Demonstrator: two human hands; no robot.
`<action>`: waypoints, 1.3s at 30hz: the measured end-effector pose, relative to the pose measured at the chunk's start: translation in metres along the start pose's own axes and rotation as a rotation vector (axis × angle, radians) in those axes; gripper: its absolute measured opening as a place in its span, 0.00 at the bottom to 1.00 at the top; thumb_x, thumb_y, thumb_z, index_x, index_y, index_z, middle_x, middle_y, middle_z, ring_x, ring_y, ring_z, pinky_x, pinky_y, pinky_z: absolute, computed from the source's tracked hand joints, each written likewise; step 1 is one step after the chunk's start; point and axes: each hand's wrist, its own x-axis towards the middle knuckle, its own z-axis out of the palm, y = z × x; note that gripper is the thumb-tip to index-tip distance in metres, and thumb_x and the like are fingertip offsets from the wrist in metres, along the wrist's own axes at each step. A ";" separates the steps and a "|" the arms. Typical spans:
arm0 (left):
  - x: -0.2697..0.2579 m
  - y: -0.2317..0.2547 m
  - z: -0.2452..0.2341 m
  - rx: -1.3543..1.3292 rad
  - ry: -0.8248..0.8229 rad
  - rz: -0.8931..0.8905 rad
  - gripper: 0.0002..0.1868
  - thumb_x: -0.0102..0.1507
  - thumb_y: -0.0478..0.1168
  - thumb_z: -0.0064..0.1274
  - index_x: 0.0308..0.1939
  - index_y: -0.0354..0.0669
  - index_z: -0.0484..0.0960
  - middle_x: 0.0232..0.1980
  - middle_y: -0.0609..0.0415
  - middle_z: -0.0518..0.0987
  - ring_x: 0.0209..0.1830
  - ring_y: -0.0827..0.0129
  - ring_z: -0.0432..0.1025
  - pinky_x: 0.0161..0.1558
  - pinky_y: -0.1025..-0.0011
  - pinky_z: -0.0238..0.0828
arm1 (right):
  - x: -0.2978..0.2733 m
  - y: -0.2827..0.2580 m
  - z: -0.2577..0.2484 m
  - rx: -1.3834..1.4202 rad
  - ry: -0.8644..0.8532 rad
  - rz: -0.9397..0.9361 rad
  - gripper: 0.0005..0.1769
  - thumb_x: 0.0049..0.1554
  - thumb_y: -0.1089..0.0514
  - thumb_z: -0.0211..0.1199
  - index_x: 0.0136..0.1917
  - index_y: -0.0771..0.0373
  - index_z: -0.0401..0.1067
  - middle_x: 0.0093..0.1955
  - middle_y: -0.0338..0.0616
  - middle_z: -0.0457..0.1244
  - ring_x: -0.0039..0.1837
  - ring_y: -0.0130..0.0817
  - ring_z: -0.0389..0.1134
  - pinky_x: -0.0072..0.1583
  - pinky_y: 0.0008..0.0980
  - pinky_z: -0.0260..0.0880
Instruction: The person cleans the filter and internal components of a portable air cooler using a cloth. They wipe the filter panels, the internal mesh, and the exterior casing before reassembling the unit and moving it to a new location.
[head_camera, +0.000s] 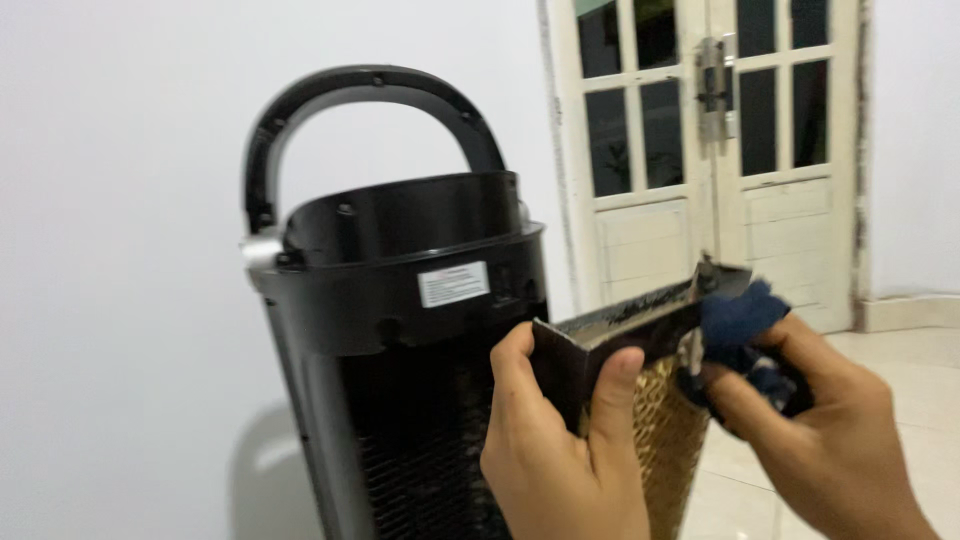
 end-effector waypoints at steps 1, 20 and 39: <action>-0.003 0.005 0.009 -0.026 0.020 -0.006 0.34 0.64 0.64 0.56 0.56 0.37 0.74 0.40 0.48 0.84 0.43 0.59 0.83 0.40 0.66 0.78 | 0.003 0.002 -0.011 0.003 0.026 -0.037 0.19 0.55 0.65 0.70 0.61 0.65 0.79 0.40 0.44 0.70 0.37 0.24 0.69 0.37 0.26 0.72; -0.175 -0.193 0.097 -0.011 -0.399 -0.670 0.24 0.64 0.52 0.55 0.55 0.41 0.67 0.35 0.45 0.80 0.35 0.62 0.75 0.40 0.65 0.71 | -0.053 0.209 -0.024 -0.176 -0.520 0.536 0.15 0.57 0.59 0.70 0.57 0.62 0.76 0.41 0.51 0.69 0.38 0.36 0.67 0.41 0.36 0.69; -0.157 -0.184 0.087 -0.326 -0.620 -0.577 0.19 0.59 0.34 0.63 0.46 0.37 0.69 0.36 0.52 0.83 0.35 0.76 0.75 0.38 0.74 0.75 | -0.023 0.174 0.020 -0.438 -0.223 -0.270 0.13 0.62 0.57 0.54 0.40 0.62 0.75 0.42 0.47 0.67 0.51 0.49 0.66 0.55 0.50 0.61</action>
